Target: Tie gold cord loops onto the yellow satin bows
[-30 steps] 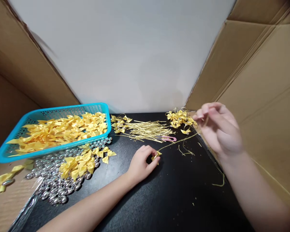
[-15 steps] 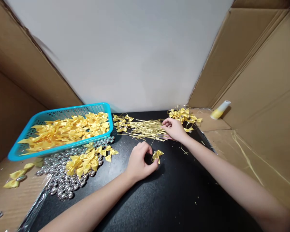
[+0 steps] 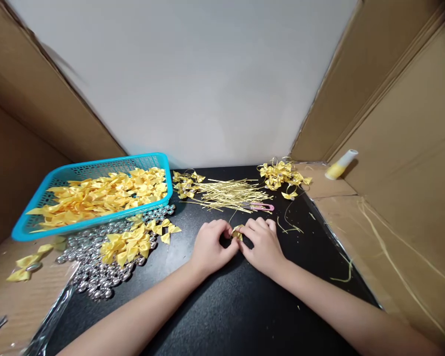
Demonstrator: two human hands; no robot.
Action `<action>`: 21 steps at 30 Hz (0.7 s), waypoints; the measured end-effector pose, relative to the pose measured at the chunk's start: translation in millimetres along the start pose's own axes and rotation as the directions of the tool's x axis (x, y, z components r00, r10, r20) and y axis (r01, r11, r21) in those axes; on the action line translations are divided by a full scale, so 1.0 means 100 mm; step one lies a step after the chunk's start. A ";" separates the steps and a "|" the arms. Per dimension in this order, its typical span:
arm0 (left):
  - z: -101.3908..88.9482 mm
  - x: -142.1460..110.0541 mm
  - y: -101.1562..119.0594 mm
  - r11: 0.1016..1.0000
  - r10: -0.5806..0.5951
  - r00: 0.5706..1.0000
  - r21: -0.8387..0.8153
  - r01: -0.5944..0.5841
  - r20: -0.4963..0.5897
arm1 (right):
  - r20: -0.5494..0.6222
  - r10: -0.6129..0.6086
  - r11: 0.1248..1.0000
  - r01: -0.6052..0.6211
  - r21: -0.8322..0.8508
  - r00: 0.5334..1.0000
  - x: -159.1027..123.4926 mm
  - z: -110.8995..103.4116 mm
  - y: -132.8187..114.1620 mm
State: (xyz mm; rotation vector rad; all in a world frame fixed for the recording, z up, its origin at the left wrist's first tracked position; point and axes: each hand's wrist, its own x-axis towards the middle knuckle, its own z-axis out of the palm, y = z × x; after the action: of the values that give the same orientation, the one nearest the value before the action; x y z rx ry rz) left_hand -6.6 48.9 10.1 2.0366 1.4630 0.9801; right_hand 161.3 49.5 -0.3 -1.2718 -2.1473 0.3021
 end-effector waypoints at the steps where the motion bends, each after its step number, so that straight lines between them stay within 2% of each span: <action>1: 0.01 0.00 0.00 1.000 -0.010 1.000 0.000 0.010 -0.001 | -0.001 0.014 1.000 -0.014 0.022 1.000 0.02 0.01 0.01; 9: 0.00 0.06 -0.05 0.987 -0.124 0.991 -0.112 0.119 -0.043 | -0.028 0.130 0.964 -0.119 0.238 0.991 0.05 -0.02 0.11; 14: -0.01 0.07 -0.06 0.975 -0.167 0.983 -0.161 0.153 -0.076 | -0.035 0.128 0.889 -0.099 0.447 0.991 0.01 -0.11 0.17; 17: -0.01 0.07 -0.07 0.969 -0.183 0.980 -0.185 0.167 -0.076 | 0.006 0.149 0.736 -0.115 0.668 0.989 0.01 -0.20 0.17; 21: 0.00 0.07 -0.09 0.960 -0.208 0.975 -0.208 0.189 -0.074 | 0.113 0.211 0.448 -0.199 0.871 0.971 0.05 -0.38 0.17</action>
State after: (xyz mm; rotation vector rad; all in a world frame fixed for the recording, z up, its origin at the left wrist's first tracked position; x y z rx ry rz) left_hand -10.9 58.4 6.2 1.6864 1.5159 1.1038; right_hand 195.0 58.7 23.3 -0.8474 -1.3858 1.3232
